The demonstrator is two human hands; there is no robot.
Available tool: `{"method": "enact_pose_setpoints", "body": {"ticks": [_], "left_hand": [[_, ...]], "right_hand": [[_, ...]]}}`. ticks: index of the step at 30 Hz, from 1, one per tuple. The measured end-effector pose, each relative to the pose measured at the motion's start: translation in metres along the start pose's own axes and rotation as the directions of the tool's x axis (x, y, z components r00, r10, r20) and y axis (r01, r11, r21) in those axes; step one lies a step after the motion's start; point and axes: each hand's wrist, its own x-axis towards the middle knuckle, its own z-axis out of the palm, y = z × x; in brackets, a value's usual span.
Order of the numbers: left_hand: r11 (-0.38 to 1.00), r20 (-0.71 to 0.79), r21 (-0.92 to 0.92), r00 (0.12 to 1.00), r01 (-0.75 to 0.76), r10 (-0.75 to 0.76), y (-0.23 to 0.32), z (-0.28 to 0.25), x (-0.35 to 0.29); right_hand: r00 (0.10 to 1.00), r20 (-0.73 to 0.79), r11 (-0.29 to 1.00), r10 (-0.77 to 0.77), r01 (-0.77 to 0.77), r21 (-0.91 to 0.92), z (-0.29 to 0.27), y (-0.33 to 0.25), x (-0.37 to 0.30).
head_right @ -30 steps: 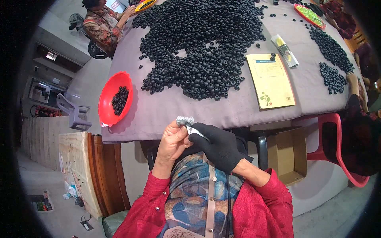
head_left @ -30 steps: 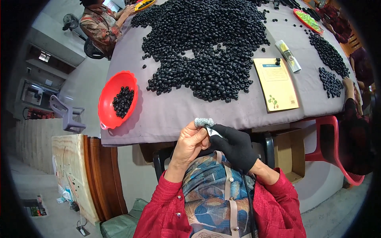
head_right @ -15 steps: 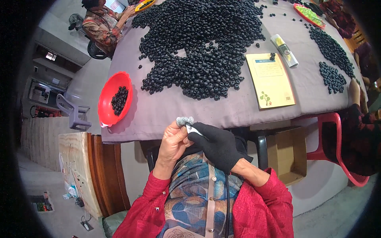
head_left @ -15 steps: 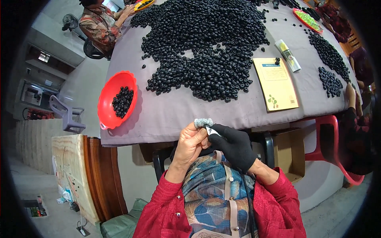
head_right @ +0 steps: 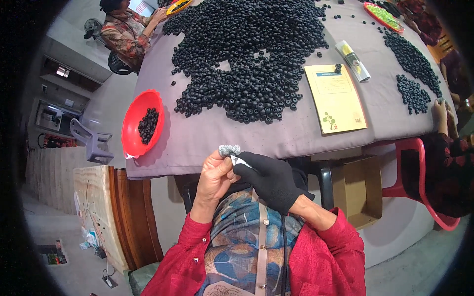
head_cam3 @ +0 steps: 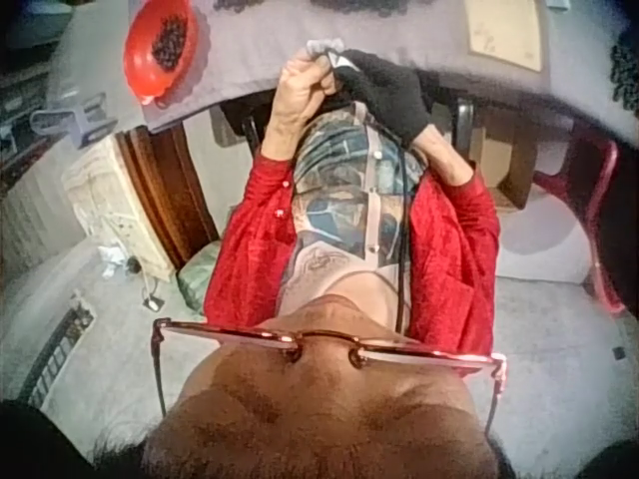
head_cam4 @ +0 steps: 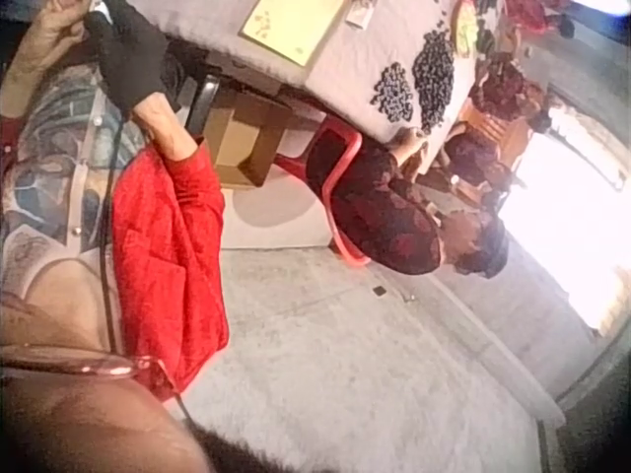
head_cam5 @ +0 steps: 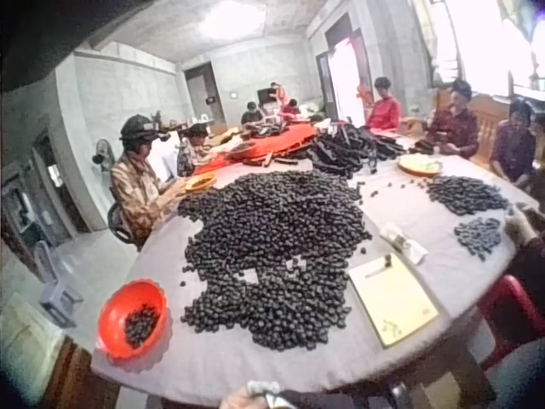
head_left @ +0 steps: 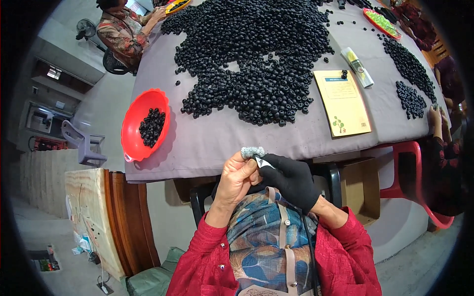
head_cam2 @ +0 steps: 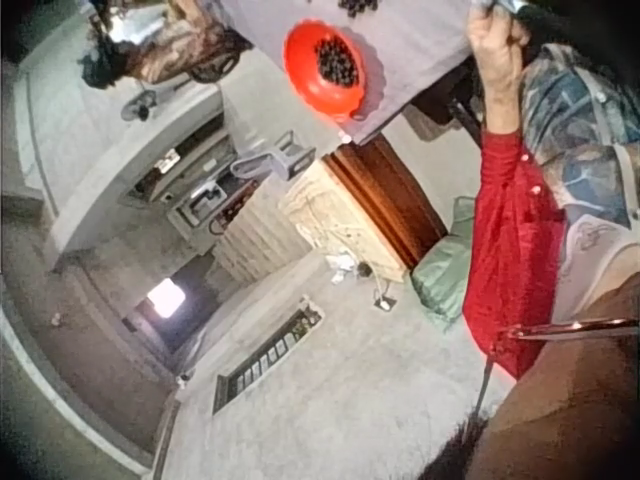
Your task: The person assembles small black rubber rings with grey cylindrical parts by hand, wearing a protective glove.
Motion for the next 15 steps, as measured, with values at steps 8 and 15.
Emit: {"method": "enact_pose_setpoints", "body": {"ticks": [8,15], "left_hand": [[1.000,0.061,-0.012,0.998,0.003,-0.002,0.0010,-0.0028,0.0012],[1.000,0.046,0.020,0.999,-0.008,0.007,0.0014,-0.0026,0.0006]], "right_hand": [[1.000,0.013,0.999,-0.013,0.013,-0.046,-0.0017,-0.0041,0.0000],[0.999,0.035,1.000,0.001,-0.001,-0.009,-0.0025,-0.0007,0.0009]]}}
